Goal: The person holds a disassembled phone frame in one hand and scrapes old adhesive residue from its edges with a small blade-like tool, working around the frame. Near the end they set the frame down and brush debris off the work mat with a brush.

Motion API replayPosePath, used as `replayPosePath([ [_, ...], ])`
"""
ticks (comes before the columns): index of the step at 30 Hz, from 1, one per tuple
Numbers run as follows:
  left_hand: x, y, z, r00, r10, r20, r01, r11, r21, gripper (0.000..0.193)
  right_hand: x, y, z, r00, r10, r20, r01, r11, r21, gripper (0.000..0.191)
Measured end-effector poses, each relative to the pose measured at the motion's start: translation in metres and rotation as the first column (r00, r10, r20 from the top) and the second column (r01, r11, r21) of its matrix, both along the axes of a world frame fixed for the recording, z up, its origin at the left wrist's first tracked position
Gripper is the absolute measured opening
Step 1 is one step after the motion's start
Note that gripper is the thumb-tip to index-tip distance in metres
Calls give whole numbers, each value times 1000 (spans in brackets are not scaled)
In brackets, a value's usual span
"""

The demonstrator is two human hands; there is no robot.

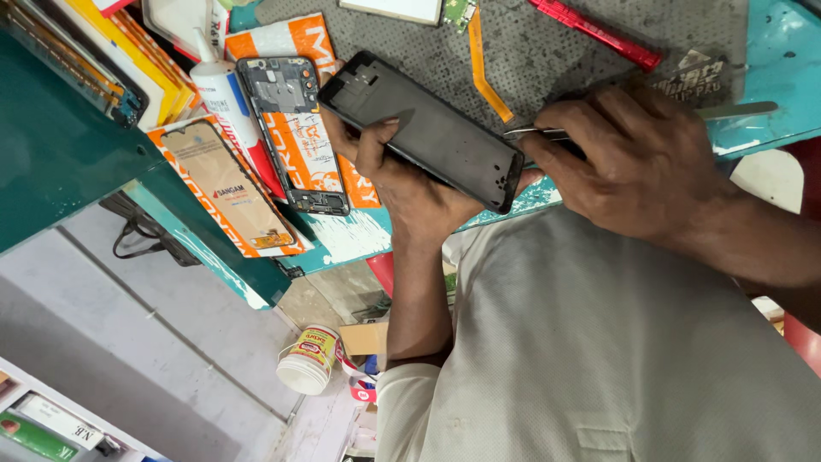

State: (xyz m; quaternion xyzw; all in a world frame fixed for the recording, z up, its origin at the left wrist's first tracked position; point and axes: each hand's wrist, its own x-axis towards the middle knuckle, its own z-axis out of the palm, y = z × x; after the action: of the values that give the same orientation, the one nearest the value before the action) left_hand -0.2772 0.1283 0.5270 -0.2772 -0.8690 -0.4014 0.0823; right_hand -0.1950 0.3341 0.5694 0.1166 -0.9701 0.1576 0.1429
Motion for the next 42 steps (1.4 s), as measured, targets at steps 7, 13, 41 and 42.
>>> replayPosePath([
  [7, 0, -1, -1, 1000, 6, -4, -6, 1000, -5, 129, -1, -1, 0, 999, 8, 34, -9, 999, 34, 34],
  [13, 1, -1, -4, 1000, 7, -7, -7, 1000, -20, 129, -2, -2, -1, 999, 17, 36, -16, 1000, -15, 37],
  [41, 5, -2, -6, 1000, 12, 9, -12, 1000, -20, 127, 1, -1, -5, 1000, 29, 4, -29, 998, 64, 33],
  [42, 6, -1, -6, 1000, 16, 7, -16, 1000, -15, 127, 1, 0, -5, 1000, 18, -3, -18, 998, 56, 33],
])
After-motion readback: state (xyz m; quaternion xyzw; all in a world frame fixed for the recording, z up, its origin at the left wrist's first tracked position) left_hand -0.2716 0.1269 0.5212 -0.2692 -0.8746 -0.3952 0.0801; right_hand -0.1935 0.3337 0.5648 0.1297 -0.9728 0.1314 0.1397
